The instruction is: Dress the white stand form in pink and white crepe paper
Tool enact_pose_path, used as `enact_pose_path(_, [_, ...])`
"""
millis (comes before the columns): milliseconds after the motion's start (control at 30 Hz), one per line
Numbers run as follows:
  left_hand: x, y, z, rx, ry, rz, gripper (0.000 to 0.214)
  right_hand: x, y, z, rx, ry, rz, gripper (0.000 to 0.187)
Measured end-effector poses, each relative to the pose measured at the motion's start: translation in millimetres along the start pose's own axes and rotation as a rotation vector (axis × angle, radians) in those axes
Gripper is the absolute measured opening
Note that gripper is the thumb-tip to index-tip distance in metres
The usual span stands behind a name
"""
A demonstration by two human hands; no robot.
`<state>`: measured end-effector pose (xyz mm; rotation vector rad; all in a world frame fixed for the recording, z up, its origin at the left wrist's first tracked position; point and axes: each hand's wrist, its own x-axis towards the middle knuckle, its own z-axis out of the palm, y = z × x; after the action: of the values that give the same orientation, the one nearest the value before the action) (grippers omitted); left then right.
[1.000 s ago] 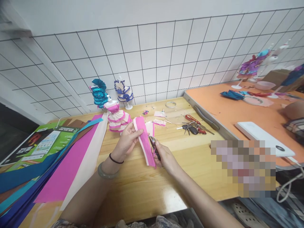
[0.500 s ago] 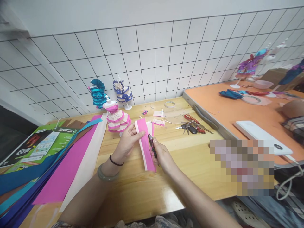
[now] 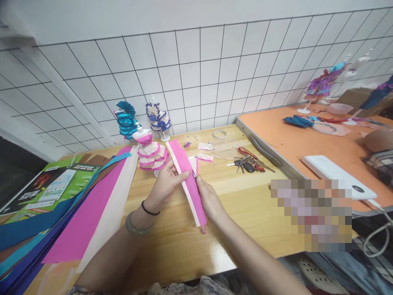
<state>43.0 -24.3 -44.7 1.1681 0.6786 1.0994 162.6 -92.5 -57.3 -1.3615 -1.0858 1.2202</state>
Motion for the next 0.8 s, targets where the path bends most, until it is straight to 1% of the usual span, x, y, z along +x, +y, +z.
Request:
enact_pose_path(100, [-0.7, -0.3, -0.3, 0.02, 0.023, 0.014, 0.034, 0.7, 0.2, -1.1, 0.008, -0.012, -0.029, 0.059])
enact_pose_path(200, [-1.1, 0.1, 0.2, 0.046, 0.038, 0.021, 0.033, 2.5, 4.8, -2.4, -0.001, 0.008, -0.011, 0.055])
enact_pose_path(367, [-1.6, 1.1, 2.6, 0.05, 0.002, 0.003, 0.037, 5.3, 7.9, -2.1, 0.092, -0.052, -0.032, 0.055])
enact_pose_path(500, [-2.4, 1.9, 4.5, 0.05, -0.011, 0.003, 0.037, 7.4, 6.0, -1.2, 0.061, -0.01, 0.005, 0.055])
enact_pose_path(567, [-2.7, 1.9, 5.0, 0.064, -0.015, 0.002, 0.036, 8.7, 7.2, -1.1, 0.067, 0.001, 0.002, 0.054])
enact_pose_path(700, [-3.1, 1.1, 6.0, 0.093, -0.014, -0.008, 0.033, 11.3, 11.0, -1.0, 0.12, -0.015, -0.02, 0.052])
enact_pose_path(800, [-3.2, 1.2, 6.7, 0.098, -0.009, -0.016, 0.033, 12.3, 12.1, -0.5, 0.15, -0.025, -0.006, 0.051])
